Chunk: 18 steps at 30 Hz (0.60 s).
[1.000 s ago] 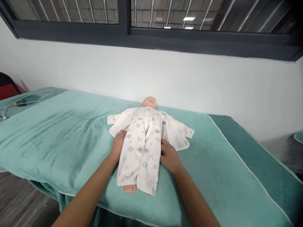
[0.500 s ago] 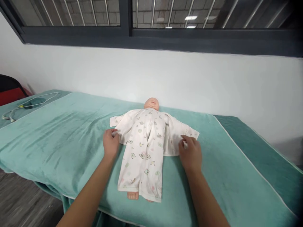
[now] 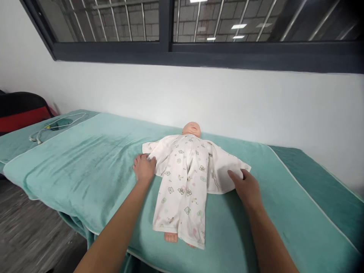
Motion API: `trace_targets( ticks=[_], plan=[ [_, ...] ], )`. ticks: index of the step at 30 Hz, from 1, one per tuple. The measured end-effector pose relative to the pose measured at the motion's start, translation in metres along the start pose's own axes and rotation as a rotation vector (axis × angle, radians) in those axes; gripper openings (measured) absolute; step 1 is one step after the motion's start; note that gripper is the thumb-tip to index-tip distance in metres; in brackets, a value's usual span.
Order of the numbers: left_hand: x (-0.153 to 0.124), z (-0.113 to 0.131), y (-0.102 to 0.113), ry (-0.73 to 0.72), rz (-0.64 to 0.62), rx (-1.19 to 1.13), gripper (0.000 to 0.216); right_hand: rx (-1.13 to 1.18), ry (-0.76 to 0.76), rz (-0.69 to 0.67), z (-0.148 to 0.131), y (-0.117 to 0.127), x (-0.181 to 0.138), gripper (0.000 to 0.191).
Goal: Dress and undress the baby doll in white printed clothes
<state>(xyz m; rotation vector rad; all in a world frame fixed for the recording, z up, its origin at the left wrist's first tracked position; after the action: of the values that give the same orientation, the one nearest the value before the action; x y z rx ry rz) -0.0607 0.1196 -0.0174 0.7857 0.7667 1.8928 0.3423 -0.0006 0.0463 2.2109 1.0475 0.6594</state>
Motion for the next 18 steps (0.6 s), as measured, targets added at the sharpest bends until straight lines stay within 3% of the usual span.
trace_targets(
  ticks=[3,5,8,10,13,18],
  plan=[
    [0.0,0.001,0.002,-0.008,0.001,-0.011,0.026,0.376,0.056,0.06,-0.035,0.005,-0.009,0.033],
    [-0.001,0.002,0.003,-0.018,0.003,-0.022,0.022,0.455,0.173,0.053,-0.071,0.002,-0.021,0.029],
    [0.0,0.003,0.004,-0.025,0.004,-0.034,0.018,0.263,0.557,-0.159,-0.137,-0.021,-0.054,0.017],
    [0.0,0.004,0.004,-0.024,0.003,-0.038,0.017,0.07,0.79,-0.283,-0.161,-0.04,-0.08,0.016],
    [0.001,0.003,0.004,-0.019,0.006,-0.047,0.015,-0.086,0.897,-0.277,-0.159,-0.051,-0.102,0.012],
    [0.001,0.002,0.004,-0.017,0.01,-0.073,0.013,-0.06,0.713,0.025,-0.114,-0.033,-0.099,0.029]
  ],
)
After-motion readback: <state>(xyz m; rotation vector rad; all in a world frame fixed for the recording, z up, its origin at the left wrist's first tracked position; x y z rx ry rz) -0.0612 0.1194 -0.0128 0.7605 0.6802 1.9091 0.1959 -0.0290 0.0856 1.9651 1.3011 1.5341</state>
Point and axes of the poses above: each hand's wrist, its own x-axis towards the middle knuckle, its own y-axis out of the back of the hand, z = x × y, the point moved 7 cm from there along x, towards the middle knuckle, and after that the axes turned 2 degrees about -y, right-handed, at the moved point
